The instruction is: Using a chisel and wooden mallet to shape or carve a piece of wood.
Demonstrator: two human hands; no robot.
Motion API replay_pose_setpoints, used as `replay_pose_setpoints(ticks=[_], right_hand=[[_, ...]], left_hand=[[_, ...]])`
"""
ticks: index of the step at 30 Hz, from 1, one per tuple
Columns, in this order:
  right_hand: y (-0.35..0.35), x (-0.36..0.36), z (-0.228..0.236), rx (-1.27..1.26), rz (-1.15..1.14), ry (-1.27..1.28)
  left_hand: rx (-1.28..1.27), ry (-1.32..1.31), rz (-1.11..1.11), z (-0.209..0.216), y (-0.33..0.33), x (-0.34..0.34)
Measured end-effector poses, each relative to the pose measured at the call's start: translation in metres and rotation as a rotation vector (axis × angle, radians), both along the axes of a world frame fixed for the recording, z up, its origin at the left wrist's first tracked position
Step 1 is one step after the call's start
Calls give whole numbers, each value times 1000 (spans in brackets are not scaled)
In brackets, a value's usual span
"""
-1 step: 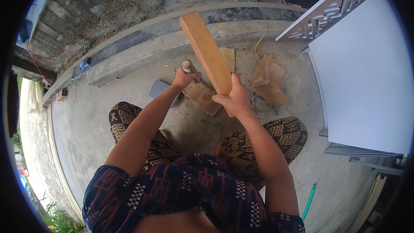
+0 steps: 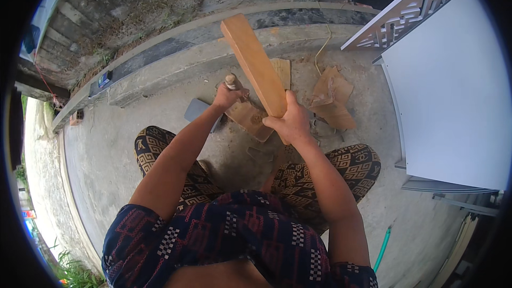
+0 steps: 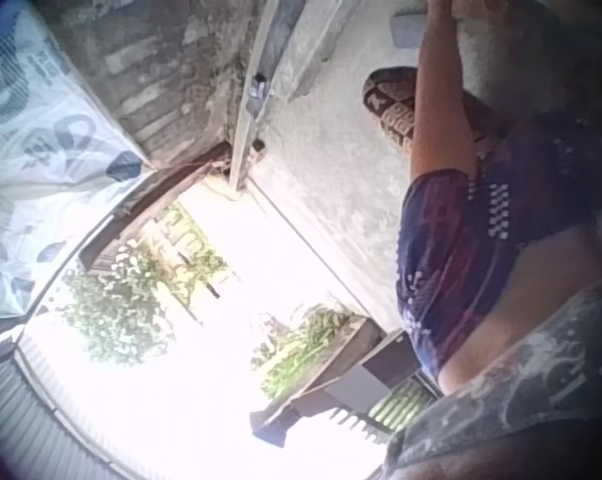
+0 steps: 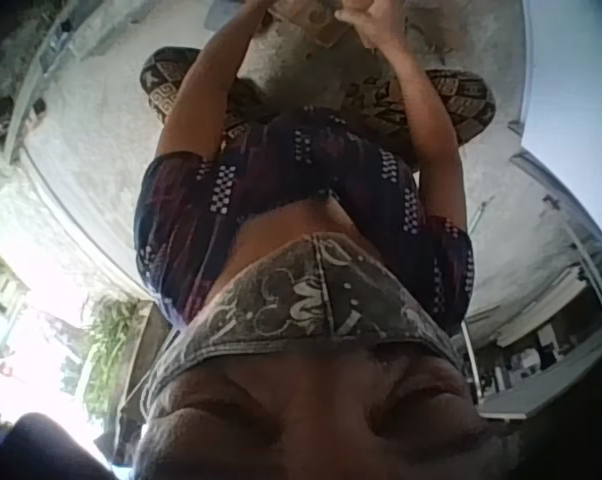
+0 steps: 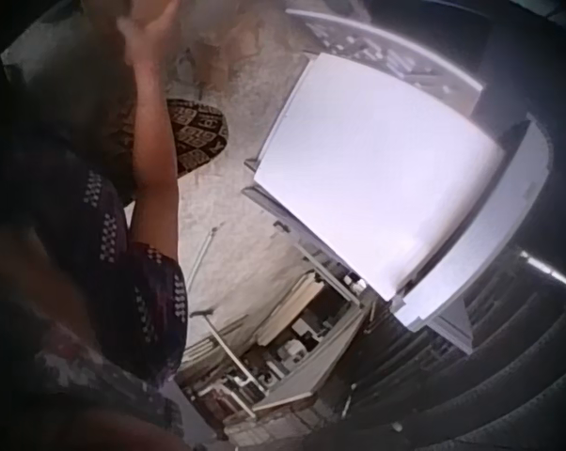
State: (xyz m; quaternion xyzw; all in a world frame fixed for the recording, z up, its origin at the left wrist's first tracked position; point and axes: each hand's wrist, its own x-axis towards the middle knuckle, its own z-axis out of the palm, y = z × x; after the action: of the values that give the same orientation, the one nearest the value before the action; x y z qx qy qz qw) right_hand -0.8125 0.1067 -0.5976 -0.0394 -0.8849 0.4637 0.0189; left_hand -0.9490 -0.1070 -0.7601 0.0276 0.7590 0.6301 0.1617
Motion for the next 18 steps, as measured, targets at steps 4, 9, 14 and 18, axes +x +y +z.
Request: replay_pose_setpoints(ticks=[4, 9, 14, 18], right_hand=[[-6, 3, 0, -79, 7, 177], [-7, 6, -1, 35, 61, 154], [-10, 0, -1, 312, 166, -276], [-15, 3, 2, 113, 135, -19]], left_hand=[[17, 42, -3, -18, 0, -5], [143, -74, 6, -21, 7, -6], [116, -109, 2, -13, 4, -2], [95, -13, 9, -19, 6, -2]])
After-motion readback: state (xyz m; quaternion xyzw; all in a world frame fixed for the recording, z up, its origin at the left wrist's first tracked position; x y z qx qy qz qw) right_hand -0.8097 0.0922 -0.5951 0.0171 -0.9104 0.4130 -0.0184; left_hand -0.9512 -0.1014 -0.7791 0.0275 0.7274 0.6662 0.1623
